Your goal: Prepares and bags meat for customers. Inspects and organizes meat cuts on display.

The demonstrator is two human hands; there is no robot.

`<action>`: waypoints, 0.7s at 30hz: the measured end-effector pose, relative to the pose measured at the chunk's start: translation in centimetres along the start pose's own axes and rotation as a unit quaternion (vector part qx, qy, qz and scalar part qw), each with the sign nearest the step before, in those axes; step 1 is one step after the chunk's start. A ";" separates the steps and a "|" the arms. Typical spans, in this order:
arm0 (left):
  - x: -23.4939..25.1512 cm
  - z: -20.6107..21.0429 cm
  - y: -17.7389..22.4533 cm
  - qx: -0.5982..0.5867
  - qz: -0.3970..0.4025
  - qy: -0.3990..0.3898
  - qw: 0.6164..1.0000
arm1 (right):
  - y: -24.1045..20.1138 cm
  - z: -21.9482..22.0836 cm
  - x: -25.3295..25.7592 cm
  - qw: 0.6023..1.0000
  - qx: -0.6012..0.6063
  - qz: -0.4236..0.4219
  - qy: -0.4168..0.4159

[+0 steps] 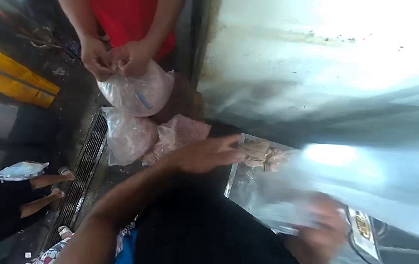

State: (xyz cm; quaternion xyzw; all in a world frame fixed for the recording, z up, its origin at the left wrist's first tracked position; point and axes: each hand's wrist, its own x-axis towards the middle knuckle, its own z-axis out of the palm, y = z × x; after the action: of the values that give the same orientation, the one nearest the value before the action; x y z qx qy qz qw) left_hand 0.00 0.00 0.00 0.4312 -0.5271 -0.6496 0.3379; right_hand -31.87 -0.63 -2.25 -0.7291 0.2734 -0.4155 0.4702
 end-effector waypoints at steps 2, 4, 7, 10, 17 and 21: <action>0.4 0.6 -1.1 -0.090 -0.018 0.007 0.996 | 0.2 7.7 5.2 0.952 -0.019 0.056 -0.301; -1.1 0.1 -2.7 -0.153 0.004 0.094 0.984 | 0.6 12.7 7.3 0.866 -0.110 0.161 -0.461; -5.9 -2.9 -5.0 -0.085 0.065 0.253 0.962 | 3.0 14.0 8.4 0.883 -0.122 0.230 -0.390; -9.5 -4.7 -7.7 -0.075 0.047 0.351 0.932 | 4.4 14.4 9.6 0.926 -0.031 0.262 -0.270; -11.7 -2.9 -12.8 -0.096 0.050 0.497 0.861 | 4.0 24.2 12.8 0.962 0.079 0.253 -0.070; -17.0 -4.3 -12.4 -0.094 0.026 0.517 0.850 | 5.5 25.0 14.3 0.966 0.133 0.195 -0.108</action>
State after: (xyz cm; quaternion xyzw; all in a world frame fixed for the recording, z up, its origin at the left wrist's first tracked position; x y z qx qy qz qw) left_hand 10.92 16.15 -8.97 0.6572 -0.2236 -0.3699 0.6175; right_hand -3.06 -2.73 -7.61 -0.6332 0.3007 -0.2669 0.6614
